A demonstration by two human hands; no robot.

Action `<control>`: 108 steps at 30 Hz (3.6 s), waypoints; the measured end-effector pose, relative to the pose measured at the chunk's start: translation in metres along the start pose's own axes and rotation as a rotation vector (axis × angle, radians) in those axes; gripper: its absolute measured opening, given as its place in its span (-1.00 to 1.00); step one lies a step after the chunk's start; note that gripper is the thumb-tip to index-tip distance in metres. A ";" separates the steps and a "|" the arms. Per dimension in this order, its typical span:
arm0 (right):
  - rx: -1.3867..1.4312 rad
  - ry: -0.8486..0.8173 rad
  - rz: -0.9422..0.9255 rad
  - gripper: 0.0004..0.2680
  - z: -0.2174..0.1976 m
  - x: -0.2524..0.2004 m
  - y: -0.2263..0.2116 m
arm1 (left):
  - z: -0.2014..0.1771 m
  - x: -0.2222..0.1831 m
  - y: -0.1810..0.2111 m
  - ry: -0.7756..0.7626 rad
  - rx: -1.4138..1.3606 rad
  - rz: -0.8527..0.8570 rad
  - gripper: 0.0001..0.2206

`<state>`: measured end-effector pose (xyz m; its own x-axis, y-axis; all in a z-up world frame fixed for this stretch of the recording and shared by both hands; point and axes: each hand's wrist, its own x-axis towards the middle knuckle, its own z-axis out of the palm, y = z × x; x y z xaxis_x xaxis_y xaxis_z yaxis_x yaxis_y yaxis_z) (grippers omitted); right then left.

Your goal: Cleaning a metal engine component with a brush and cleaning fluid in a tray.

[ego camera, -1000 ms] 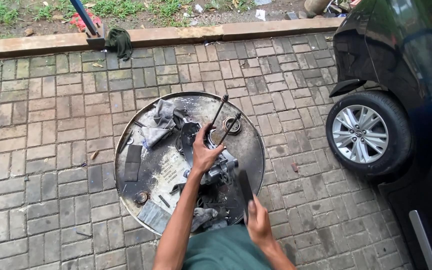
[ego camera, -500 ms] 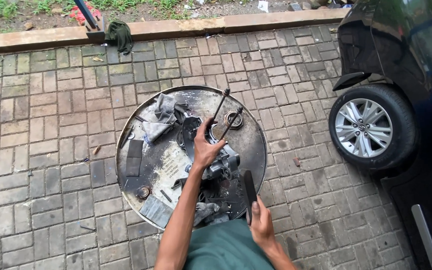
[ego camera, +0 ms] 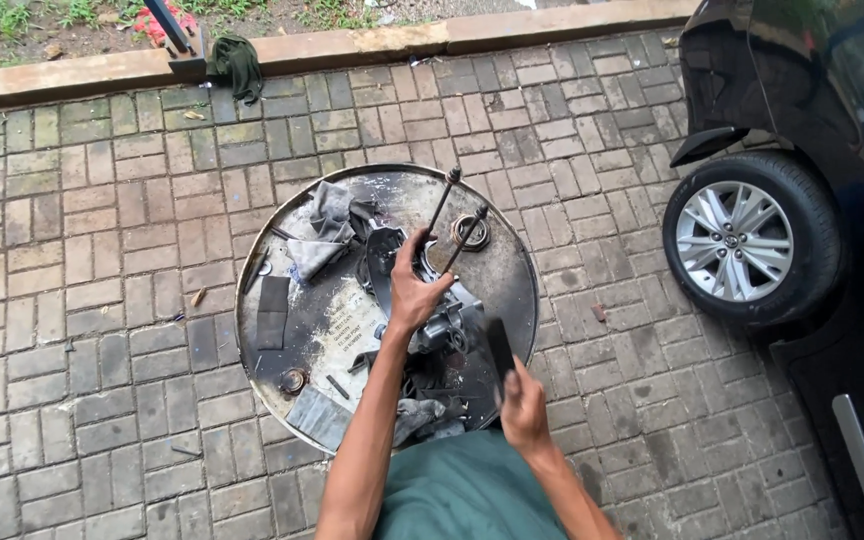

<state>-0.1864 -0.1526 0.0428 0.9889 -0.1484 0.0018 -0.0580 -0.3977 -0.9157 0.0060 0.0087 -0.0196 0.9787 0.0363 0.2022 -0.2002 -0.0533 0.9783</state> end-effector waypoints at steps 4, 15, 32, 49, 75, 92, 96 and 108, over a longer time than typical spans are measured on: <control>-0.038 0.107 0.202 -0.56 -0.025 -0.018 0.122 | 0.003 0.003 0.001 -0.003 0.009 0.004 -0.28; -0.012 -0.117 -0.154 -0.47 -0.048 0.061 0.065 | 0.002 -0.001 -0.002 -0.008 0.023 0.006 -0.27; 0.081 -0.075 0.247 -0.51 -0.020 -0.020 0.040 | 0.002 0.001 0.024 -0.087 0.149 -0.165 -0.25; 0.004 -0.068 0.167 -0.41 -0.021 0.024 0.059 | 0.002 -0.001 0.012 0.013 0.014 -0.006 -0.29; 0.080 -0.081 0.261 -0.49 0.002 0.048 0.000 | 0.004 0.000 0.016 -0.087 0.158 -0.158 -0.23; 0.237 -0.020 0.345 -0.49 0.009 0.003 0.039 | 0.004 0.002 0.021 -0.095 0.158 -0.177 -0.24; 0.116 -0.066 0.273 -0.40 -0.003 0.044 -0.026 | 0.005 0.000 -0.005 -0.003 0.039 -0.026 -0.27; 0.137 0.011 0.351 -0.39 0.002 -0.020 0.053 | 0.005 0.001 -0.004 -0.006 0.022 -0.022 -0.27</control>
<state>-0.2092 -0.1692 -0.0069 0.9107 -0.2638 -0.3180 -0.3734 -0.1960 -0.9067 0.0084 0.0041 -0.0235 0.9831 0.0320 0.1800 -0.1772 -0.0745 0.9813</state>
